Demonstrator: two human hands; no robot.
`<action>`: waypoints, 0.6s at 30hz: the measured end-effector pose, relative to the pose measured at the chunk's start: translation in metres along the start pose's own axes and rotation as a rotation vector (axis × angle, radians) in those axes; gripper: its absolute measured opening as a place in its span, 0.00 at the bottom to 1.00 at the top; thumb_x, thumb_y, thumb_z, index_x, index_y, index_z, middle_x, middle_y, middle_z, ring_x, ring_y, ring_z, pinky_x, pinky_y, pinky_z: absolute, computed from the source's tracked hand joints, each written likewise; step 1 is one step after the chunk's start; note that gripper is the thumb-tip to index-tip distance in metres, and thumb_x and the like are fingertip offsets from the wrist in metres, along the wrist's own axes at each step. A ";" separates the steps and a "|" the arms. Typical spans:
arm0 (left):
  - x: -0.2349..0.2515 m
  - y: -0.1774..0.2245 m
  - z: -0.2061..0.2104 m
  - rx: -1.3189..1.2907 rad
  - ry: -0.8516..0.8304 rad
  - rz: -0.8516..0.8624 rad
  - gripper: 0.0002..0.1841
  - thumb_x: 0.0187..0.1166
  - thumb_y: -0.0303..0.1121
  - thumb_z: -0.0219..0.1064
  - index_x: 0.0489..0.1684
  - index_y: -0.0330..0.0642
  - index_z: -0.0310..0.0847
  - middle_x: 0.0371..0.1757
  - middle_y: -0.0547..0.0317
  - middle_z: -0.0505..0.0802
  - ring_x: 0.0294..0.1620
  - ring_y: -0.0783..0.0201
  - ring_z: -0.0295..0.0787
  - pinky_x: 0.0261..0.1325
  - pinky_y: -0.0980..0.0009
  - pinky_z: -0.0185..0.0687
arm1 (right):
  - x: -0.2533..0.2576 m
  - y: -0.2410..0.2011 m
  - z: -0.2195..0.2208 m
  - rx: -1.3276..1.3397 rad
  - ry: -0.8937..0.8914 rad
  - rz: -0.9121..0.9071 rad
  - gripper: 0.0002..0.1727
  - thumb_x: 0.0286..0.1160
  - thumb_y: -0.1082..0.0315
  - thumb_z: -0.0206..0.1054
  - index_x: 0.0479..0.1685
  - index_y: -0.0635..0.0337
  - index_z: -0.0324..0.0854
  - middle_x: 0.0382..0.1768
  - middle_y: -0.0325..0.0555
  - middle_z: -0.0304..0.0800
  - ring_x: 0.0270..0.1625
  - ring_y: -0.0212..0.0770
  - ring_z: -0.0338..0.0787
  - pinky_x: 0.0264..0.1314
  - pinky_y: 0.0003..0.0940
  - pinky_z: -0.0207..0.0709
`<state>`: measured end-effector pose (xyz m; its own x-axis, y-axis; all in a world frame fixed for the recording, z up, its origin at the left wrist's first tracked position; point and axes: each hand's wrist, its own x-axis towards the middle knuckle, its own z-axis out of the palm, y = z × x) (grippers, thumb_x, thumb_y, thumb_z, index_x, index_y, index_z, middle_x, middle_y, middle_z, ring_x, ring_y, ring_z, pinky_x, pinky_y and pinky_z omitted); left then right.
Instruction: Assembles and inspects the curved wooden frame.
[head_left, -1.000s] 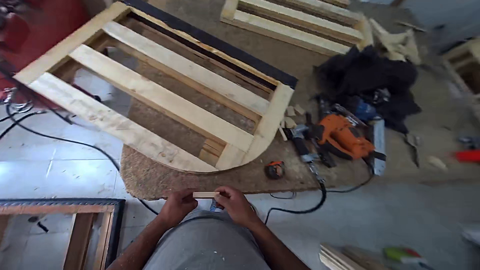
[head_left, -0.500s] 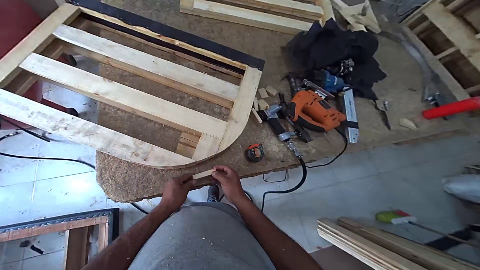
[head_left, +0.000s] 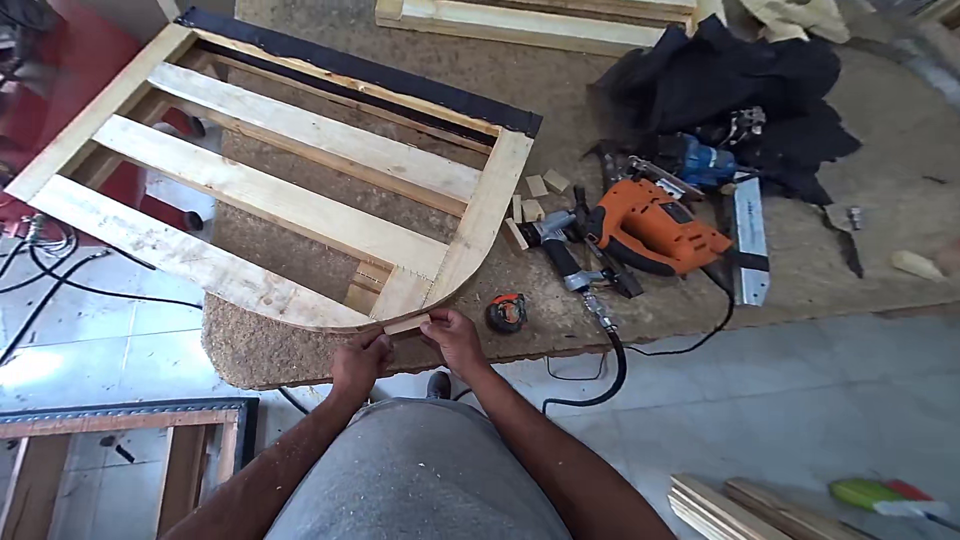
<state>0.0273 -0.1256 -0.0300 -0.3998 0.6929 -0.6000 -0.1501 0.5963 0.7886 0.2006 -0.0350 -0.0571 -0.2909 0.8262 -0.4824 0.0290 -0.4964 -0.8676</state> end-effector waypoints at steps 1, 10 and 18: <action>-0.001 0.000 0.003 -0.024 0.022 -0.001 0.18 0.87 0.36 0.65 0.70 0.38 0.83 0.48 0.49 0.96 0.42 0.56 0.97 0.51 0.58 0.95 | 0.005 0.002 0.002 0.020 -0.002 0.000 0.23 0.69 0.73 0.77 0.63 0.69 0.80 0.52 0.59 0.92 0.50 0.50 0.95 0.57 0.48 0.92; -0.002 -0.010 0.017 -0.106 0.166 0.059 0.17 0.89 0.37 0.63 0.69 0.38 0.83 0.42 0.47 0.96 0.38 0.55 0.96 0.47 0.56 0.95 | 0.017 -0.002 -0.003 -0.293 -0.060 -0.064 0.20 0.71 0.59 0.79 0.57 0.60 0.86 0.46 0.45 0.97 0.46 0.41 0.98 0.56 0.46 0.93; 0.004 -0.011 0.027 0.024 0.200 0.074 0.19 0.92 0.41 0.58 0.74 0.42 0.80 0.48 0.48 0.96 0.39 0.55 0.97 0.48 0.55 0.95 | 0.019 0.004 -0.005 -0.436 -0.123 -0.140 0.19 0.75 0.51 0.76 0.58 0.51 0.89 0.46 0.39 0.98 0.49 0.36 0.97 0.60 0.48 0.91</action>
<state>0.0520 -0.1185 -0.0442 -0.5810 0.6423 -0.5000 -0.0931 0.5578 0.8248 0.2004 -0.0200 -0.0700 -0.4314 0.8263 -0.3623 0.3721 -0.2028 -0.9057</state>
